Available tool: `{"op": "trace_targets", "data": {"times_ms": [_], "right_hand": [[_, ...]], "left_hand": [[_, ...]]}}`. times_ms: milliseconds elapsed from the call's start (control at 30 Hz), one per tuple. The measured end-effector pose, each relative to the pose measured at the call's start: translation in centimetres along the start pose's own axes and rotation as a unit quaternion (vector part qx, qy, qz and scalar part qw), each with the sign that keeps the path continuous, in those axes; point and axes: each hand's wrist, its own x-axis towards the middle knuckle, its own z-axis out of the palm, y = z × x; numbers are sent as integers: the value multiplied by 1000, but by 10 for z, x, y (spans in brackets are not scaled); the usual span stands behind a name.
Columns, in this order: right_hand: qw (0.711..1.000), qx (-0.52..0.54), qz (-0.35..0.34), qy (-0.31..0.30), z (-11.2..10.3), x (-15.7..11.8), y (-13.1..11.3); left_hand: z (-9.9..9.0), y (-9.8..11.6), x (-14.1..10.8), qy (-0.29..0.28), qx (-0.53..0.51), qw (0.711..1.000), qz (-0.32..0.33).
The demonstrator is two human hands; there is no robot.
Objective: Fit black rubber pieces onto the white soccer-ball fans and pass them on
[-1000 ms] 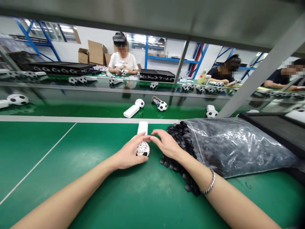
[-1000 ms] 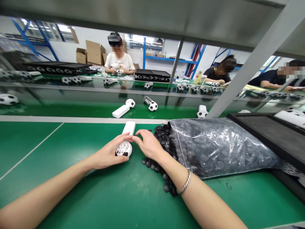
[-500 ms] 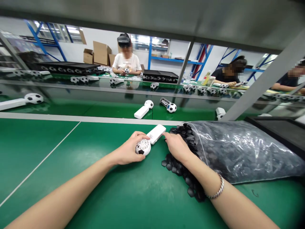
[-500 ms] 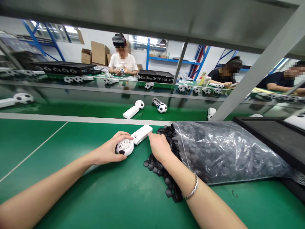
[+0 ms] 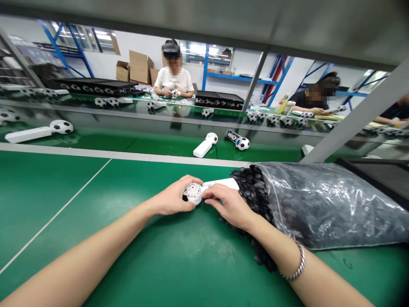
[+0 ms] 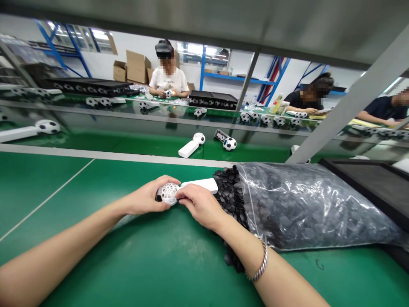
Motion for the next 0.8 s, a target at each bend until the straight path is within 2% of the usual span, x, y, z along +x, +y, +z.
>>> {"op": "trace_targets", "data": {"times_ms": [167, 333, 667, 800], "right_hand": [[999, -1, -30, -11, 9, 2, 2], [999, -3, -47, 20, 14, 6, -1], [995, 3, 87, 56, 12, 13, 6], [990, 28, 99, 93, 6, 15, 1]], "left_hand": [[4, 0, 0, 18, 4, 1000, 6], [8, 3, 0, 44, 2, 999, 11], [27, 3, 3, 142, -26, 989, -25], [28, 5, 5, 154, -91, 982, -57]]}}
